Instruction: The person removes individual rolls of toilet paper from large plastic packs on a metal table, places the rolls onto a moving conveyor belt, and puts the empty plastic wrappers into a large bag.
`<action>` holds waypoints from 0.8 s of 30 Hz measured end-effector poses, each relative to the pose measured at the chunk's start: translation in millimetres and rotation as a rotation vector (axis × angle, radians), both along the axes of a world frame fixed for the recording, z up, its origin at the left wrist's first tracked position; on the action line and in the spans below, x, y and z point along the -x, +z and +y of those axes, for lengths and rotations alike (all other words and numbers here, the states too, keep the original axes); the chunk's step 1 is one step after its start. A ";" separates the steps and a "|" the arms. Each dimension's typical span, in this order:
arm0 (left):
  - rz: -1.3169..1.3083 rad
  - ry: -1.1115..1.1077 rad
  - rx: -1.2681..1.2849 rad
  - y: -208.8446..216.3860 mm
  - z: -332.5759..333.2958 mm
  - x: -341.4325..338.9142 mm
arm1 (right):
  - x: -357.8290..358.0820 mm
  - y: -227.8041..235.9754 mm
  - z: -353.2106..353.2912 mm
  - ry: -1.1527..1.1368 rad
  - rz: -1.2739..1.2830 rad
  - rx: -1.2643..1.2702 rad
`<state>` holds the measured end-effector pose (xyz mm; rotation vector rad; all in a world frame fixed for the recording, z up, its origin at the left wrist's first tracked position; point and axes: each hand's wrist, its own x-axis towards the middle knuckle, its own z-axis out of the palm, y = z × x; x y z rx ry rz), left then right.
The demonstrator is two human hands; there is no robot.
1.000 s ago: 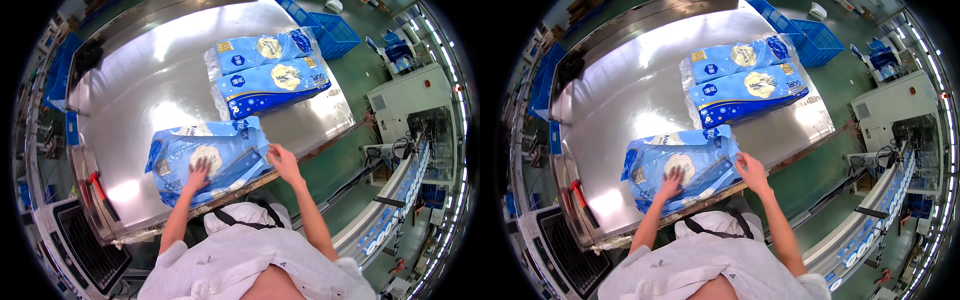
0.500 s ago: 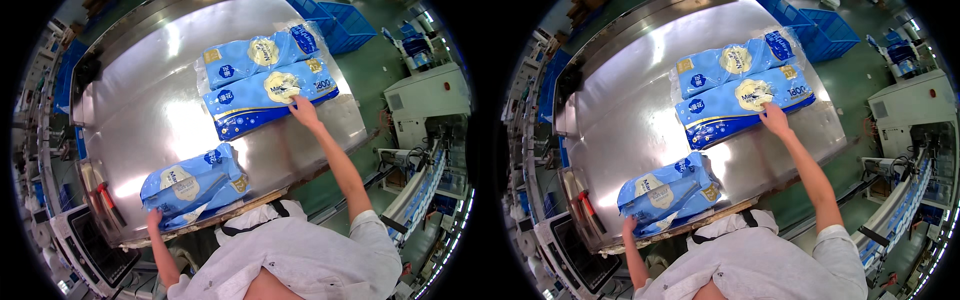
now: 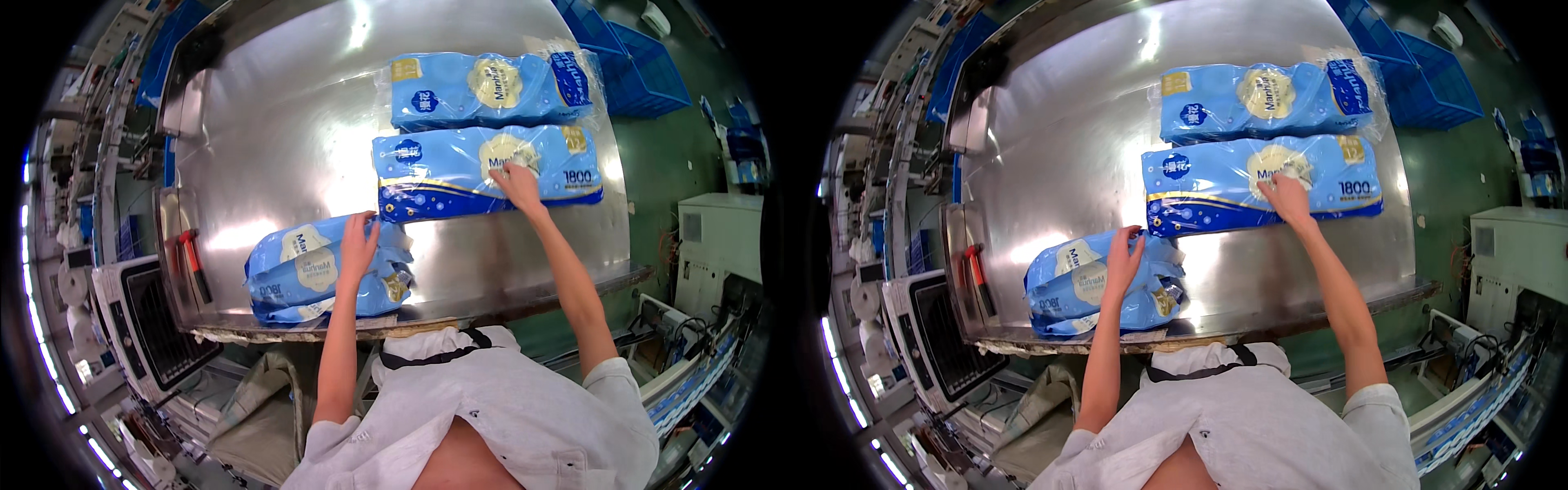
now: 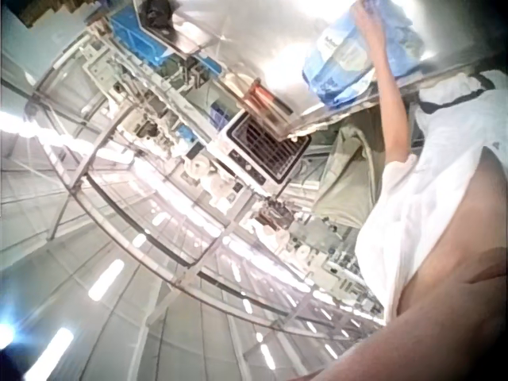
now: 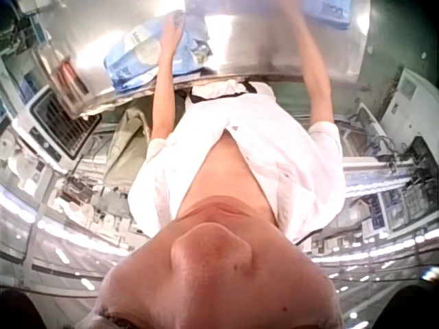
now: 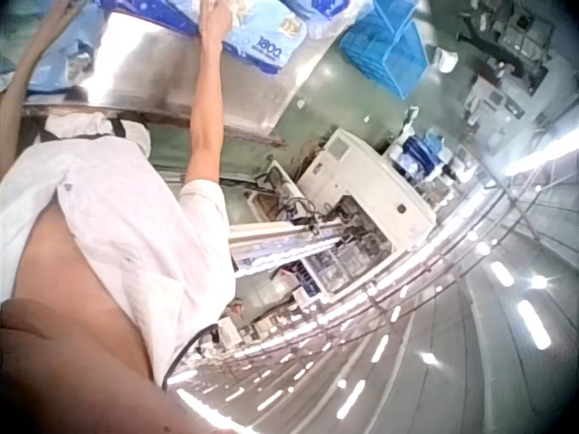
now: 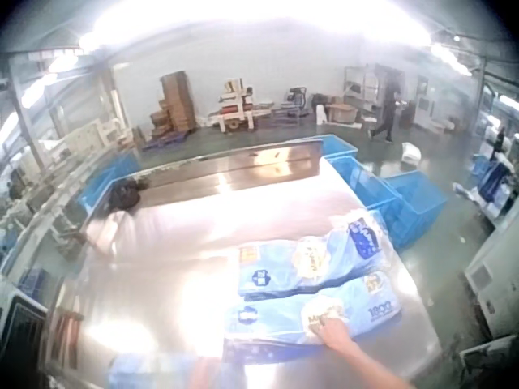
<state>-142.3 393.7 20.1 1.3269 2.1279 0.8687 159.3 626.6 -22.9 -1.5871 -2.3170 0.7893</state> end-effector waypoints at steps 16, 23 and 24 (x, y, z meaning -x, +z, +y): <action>-0.114 0.106 0.427 -35.2 -156.0 84.7 | 98.5 52.8 -214.5 0.504 -0.035 -0.086; -0.081 0.061 0.460 -32.5 -151.9 86.7 | 238.5 35.4 -260.3 0.771 -0.047 0.166; -0.080 0.077 0.465 -32.3 -152.5 83.3 | 240.3 35.2 -261.2 0.763 -0.047 0.165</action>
